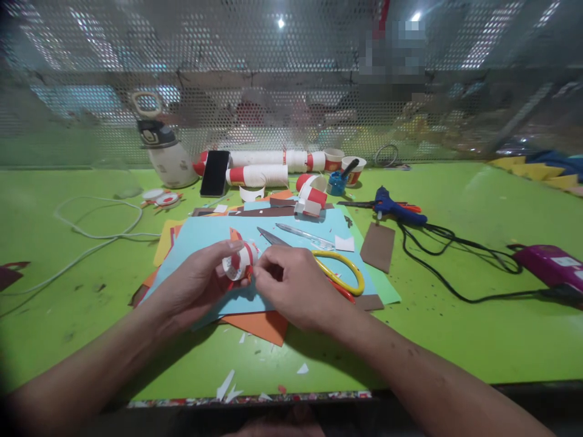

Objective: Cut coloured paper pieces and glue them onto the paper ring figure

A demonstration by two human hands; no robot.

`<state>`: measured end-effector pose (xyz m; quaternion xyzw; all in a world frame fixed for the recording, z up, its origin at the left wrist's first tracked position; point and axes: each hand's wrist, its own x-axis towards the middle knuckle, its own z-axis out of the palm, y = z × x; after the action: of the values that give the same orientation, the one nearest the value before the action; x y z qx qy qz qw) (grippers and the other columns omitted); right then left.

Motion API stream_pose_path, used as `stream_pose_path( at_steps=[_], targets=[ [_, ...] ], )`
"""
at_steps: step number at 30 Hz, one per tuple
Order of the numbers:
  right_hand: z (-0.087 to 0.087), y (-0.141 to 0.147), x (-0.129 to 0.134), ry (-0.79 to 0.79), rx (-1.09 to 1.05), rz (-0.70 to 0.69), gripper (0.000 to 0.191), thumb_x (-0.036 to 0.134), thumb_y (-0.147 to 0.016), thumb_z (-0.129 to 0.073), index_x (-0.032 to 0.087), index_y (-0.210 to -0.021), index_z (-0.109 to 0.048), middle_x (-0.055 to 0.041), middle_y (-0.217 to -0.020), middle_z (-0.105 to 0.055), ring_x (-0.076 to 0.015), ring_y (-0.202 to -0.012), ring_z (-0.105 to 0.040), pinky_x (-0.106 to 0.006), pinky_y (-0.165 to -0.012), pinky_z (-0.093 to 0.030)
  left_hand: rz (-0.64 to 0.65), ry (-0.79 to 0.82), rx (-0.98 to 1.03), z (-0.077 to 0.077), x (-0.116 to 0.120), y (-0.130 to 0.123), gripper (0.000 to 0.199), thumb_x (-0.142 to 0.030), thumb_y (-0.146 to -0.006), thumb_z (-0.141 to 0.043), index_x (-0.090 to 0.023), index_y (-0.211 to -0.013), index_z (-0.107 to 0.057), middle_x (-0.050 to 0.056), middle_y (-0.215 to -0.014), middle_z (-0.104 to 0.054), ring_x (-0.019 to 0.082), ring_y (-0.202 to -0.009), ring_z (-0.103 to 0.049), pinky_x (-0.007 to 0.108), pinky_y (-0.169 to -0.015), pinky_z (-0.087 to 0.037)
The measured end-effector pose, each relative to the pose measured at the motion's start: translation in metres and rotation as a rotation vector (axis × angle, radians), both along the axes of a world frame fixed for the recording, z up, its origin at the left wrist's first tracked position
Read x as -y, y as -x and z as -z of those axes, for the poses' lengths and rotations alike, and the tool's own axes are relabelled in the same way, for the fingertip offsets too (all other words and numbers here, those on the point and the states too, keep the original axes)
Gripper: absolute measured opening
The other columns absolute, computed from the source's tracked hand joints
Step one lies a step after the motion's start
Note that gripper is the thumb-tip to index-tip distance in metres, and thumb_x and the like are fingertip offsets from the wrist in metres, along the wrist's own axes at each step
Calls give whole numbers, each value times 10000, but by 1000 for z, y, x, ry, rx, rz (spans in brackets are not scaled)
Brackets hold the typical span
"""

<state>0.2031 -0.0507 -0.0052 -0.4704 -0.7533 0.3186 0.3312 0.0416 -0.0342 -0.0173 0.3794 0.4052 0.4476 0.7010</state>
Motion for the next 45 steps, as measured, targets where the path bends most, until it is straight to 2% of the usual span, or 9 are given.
stream_pose_path(
  at_steps=[11,16,20,25,30,35,40,43,45],
  targets=[
    [2,0,-1,-25,46,15,170,118,-807,-513,157,-668,-602,18,-618,-555,-105,-574,-446,-234,-524,-349,-22,-7,-9,1,-2,-1,155,-268,-776,-631,-135,-716,-581,8,-644,-564,114,-570,-507,249,-546,-461],
    [8,4,3,-143,38,17,69,153,-837,-520,160,-866,-582,1,-707,-590,-118,-600,-485,-248,-553,-393,-65,-8,6,0,-1,-2,193,-296,-761,-682,-148,-731,-562,-2,-667,-574,116,-592,-529,251,-568,-469],
    [14,6,5,-313,76,27,284,151,-838,-540,156,-1122,-534,-51,-872,-624,-153,-694,-541,-291,-636,-447,-62,-25,13,1,0,-2,221,-326,-779,-689,-147,-776,-560,4,-719,-592,122,-663,-565,243,-617,-470],
    [22,6,5,-440,149,18,210,138,-892,-476,150,-1084,-560,-88,-911,-610,-198,-783,-564,-344,-694,-467,-32,-46,63,3,1,-3,214,-329,-792,-684,-143,-803,-579,10,-749,-611,112,-678,-558,242,-662,-470],
    [26,6,5,-505,165,17,252,118,-909,-445,149,-1133,-556,-102,-916,-617,-221,-833,-564,-371,-711,-477,-38,-44,88,1,1,-3,214,-276,-733,-746,-151,-795,-583,-8,-729,-601,103,-656,-546,244,-664,-460],
    [24,7,2,-413,26,0,240,121,-890,-489,193,-1085,-609,-64,-888,-641,-190,-802,-581,-341,-714,-485,-55,-27,82,1,-1,0,235,-258,-707,-763,-149,-815,-585,-6,-744,-599,104,-662,-549,241,-652,-455],
    [21,12,0,-111,-314,88,216,160,-835,-569,172,-1050,-582,-28,-801,-646,-148,-709,-603,-282,-651,-498,-66,-44,59,1,-1,1,236,-245,-735,-728,-165,-873,-554,0,-788,-598,116,-692,-566,266,-677,-473],
    [18,14,1,-8,-277,148,52,202,-812,-589,168,-849,-576,5,-669,-590,-124,-598,-539,-246,-544,-439,-110,-56,35,0,0,0,290,-211,-710,-735,-182,-897,-516,-1,-788,-614,121,-677,-573,275,-671,-480],
    [15,14,2,17,-176,141,115,203,-819,-566,170,-709,-564,13,-621,-562,-111,-559,-488,-239,-515,-392,-126,-75,31,0,1,-1,336,-197,-691,-741,-192,-917,-493,7,-795,-629,136,-688,-587,284,-671,-482]
  ],
)
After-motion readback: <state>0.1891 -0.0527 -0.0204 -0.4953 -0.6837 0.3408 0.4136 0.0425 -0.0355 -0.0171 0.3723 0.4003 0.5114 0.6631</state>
